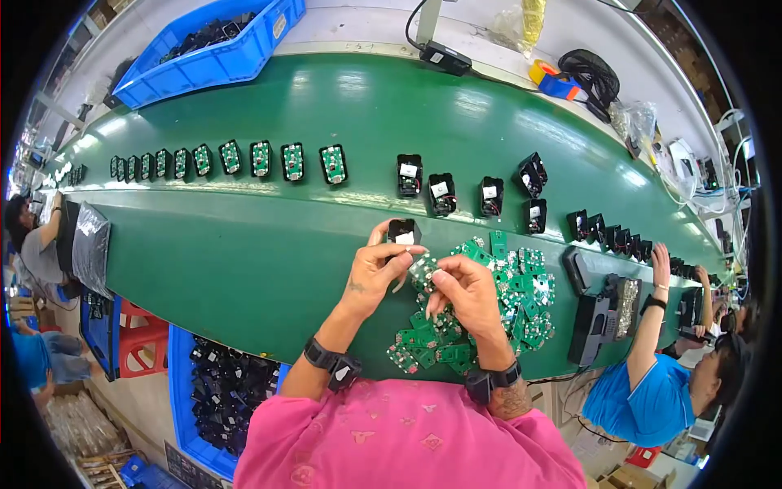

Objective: The person picks up a circuit board and a black plastic housing, fits the board into the housing, and presses them together before placing the unit on a conveyor belt.

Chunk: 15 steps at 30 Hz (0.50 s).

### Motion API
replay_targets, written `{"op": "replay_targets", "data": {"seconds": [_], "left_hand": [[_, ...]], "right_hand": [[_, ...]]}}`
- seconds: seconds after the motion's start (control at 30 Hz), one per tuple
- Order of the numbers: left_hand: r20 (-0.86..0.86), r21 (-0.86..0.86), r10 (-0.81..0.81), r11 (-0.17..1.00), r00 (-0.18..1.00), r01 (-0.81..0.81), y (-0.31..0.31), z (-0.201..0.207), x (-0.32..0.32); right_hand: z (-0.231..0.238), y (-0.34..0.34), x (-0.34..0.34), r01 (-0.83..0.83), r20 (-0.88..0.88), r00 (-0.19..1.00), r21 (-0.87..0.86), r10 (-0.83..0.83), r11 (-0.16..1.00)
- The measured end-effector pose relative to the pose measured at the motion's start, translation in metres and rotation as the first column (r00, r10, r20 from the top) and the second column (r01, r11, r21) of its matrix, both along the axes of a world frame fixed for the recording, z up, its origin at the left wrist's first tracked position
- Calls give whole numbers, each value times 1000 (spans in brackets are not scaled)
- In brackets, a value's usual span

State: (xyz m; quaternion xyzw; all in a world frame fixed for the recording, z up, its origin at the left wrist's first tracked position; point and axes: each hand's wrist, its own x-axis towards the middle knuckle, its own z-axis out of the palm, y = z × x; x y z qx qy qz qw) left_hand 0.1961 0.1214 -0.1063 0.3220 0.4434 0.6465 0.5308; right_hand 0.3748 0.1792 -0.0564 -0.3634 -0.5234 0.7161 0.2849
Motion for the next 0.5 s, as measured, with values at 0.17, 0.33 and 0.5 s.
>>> {"op": "replay_targets", "data": {"seconds": [0.17, 0.33, 0.5], "left_hand": [[-225, 34, 35, 999, 974, -29, -6, 10, 10], [-506, 173, 161, 981, 848, -84, -3, 15, 19], [-627, 142, 146, 987, 765, -73, -4, 24, 26]], "right_hand": [[-4, 0, -2, 48, -42, 998, -45, -50, 998], [-6, 2, -3, 58, -74, 995, -143, -69, 988], [-8, 0, -2, 85, -75, 992, -159, -98, 984]]}}
